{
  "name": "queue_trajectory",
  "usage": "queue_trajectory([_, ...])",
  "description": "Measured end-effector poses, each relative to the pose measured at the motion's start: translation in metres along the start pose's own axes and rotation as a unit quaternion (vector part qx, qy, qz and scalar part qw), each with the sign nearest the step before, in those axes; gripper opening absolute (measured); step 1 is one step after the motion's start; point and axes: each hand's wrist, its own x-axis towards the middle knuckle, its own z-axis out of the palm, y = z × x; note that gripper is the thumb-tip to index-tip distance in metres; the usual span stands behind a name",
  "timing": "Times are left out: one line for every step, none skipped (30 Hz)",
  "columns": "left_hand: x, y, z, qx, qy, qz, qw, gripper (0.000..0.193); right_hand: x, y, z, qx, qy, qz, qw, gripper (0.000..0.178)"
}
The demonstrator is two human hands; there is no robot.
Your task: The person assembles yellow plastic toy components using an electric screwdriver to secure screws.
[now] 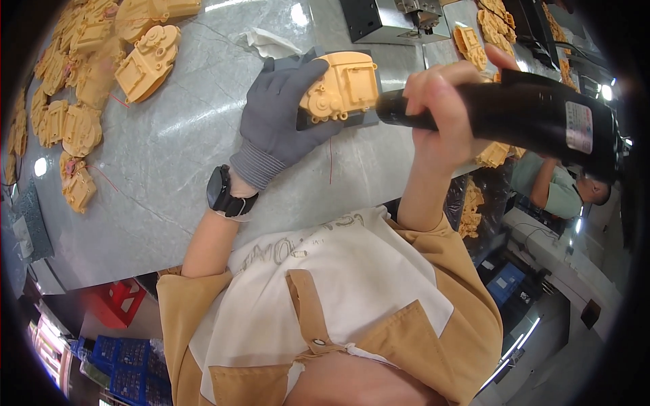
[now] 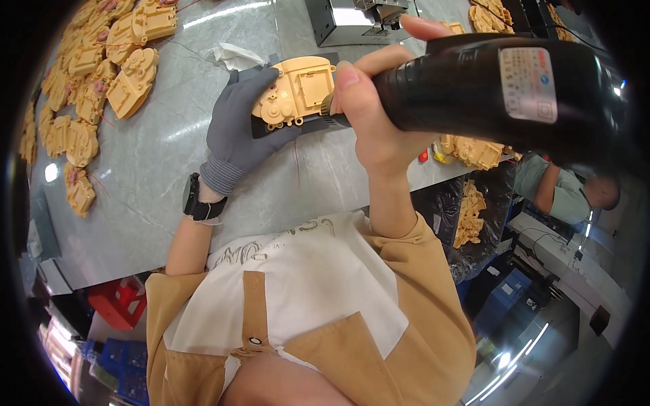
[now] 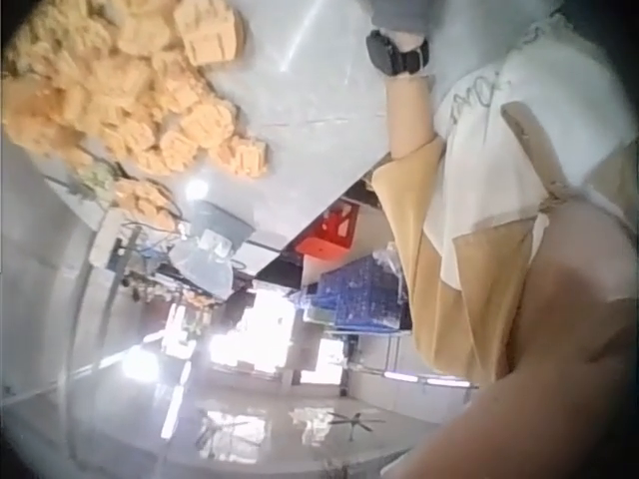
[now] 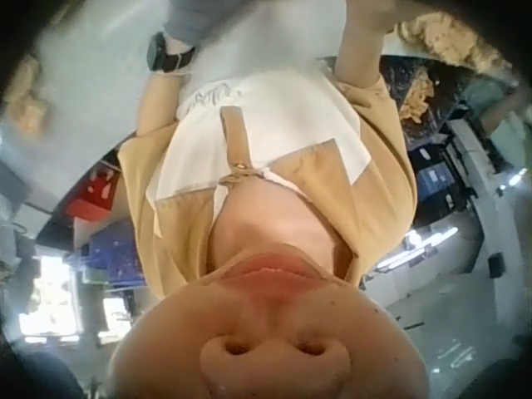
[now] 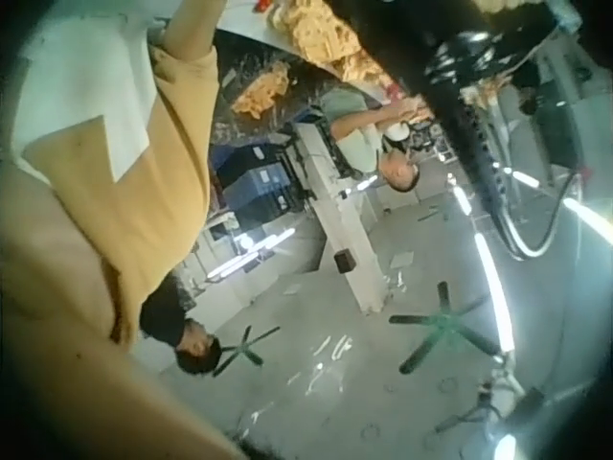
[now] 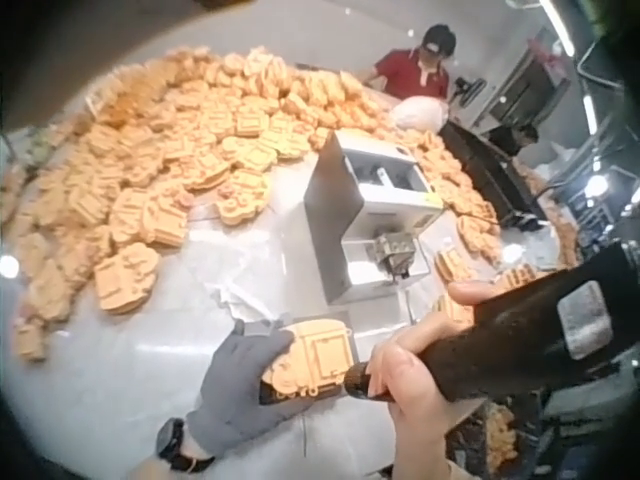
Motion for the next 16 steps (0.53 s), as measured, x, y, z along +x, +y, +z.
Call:
queue_trajectory([0.0,0.0,0.0,-0.001,0.0,-0.002,1.0,0.075,0.0,-0.001,0.001,-0.057,-0.009,0.017,0.998,0.061])
queue_trajectory([0.0,-0.001,0.0,0.002,-0.002,-0.001,1.0,0.075,0.0,0.002,0.001,-0.058,-0.01,0.019,0.998,0.061])
queue_trajectory([-0.001,-0.001,0.0,0.005,-0.004,0.001,1.0,0.074,-0.001,0.006,0.0,-0.019,-0.004,0.002,1.0,0.057])
queue_trajectory([0.0,-0.001,-0.001,0.004,-0.004,-0.002,1.0,0.074,-0.001,0.01,0.0,0.019,0.002,-0.015,1.0,0.053])
queue_trajectory([0.0,-0.001,-0.001,0.0,-0.007,-0.006,1.0,0.074,-0.001,0.012,-0.001,0.019,0.001,-0.013,1.0,0.053])
queue_trajectory([0.0,-0.001,-0.001,-0.003,-0.01,-0.01,1.0,0.073,-0.001,0.014,-0.003,0.016,-0.005,-0.02,1.0,0.052])
queue_trajectory([0.0,-0.002,0.0,-0.003,-0.009,-0.013,1.0,0.073,0.0,0.016,-0.004,0.014,-0.012,-0.028,0.999,0.051])
queue_trajectory([0.0,-0.003,0.002,-0.009,0.004,-0.005,1.0,0.072,0.0,0.017,-0.004,0.015,-0.014,-0.026,0.999,0.051])
queue_trajectory([0.0,-0.004,0.003,-0.014,0.018,0.004,1.0,0.071,0.001,0.017,-0.005,0.002,-0.026,-0.027,0.999,0.051])
queue_trajectory([0.0,-0.004,0.003,-0.013,0.019,0.001,1.0,0.071,0.0,0.016,-0.005,-0.01,-0.037,-0.028,0.999,0.051])
queue_trajectory([0.0,-0.002,0.002,-0.008,0.016,-0.001,1.0,0.07,0.001,0.016,-0.004,-0.008,-0.04,-0.027,0.999,0.051])
queue_trajectory([0.0,-0.001,0.001,-0.003,0.014,-0.002,1.0,0.07,0.002,0.016,-0.003,0.012,-0.035,-0.017,0.999,0.05])
queue_trajectory([0.001,-0.001,0.002,-0.002,0.014,-0.004,1.0,0.07,0.002,0.015,-0.002,0.032,-0.03,-0.007,0.999,0.05])
queue_trajectory([0.001,-0.001,0.002,-0.007,0.015,-0.003,1.0,0.069,0.001,0.014,-0.002,0.033,-0.032,-0.006,0.999,0.05])
queue_trajectory([0.001,-0.001,0.001,-0.012,0.016,-0.002,1.0,0.069,0.0,0.012,-0.003,-0.019,-0.058,-0.001,0.998,0.048])
queue_trajectory([0.003,0.0,0.0,-0.012,0.01,-0.007,1.0,0.069,0.0,0.009,-0.005,-0.07,-0.084,0.003,0.994,0.046])
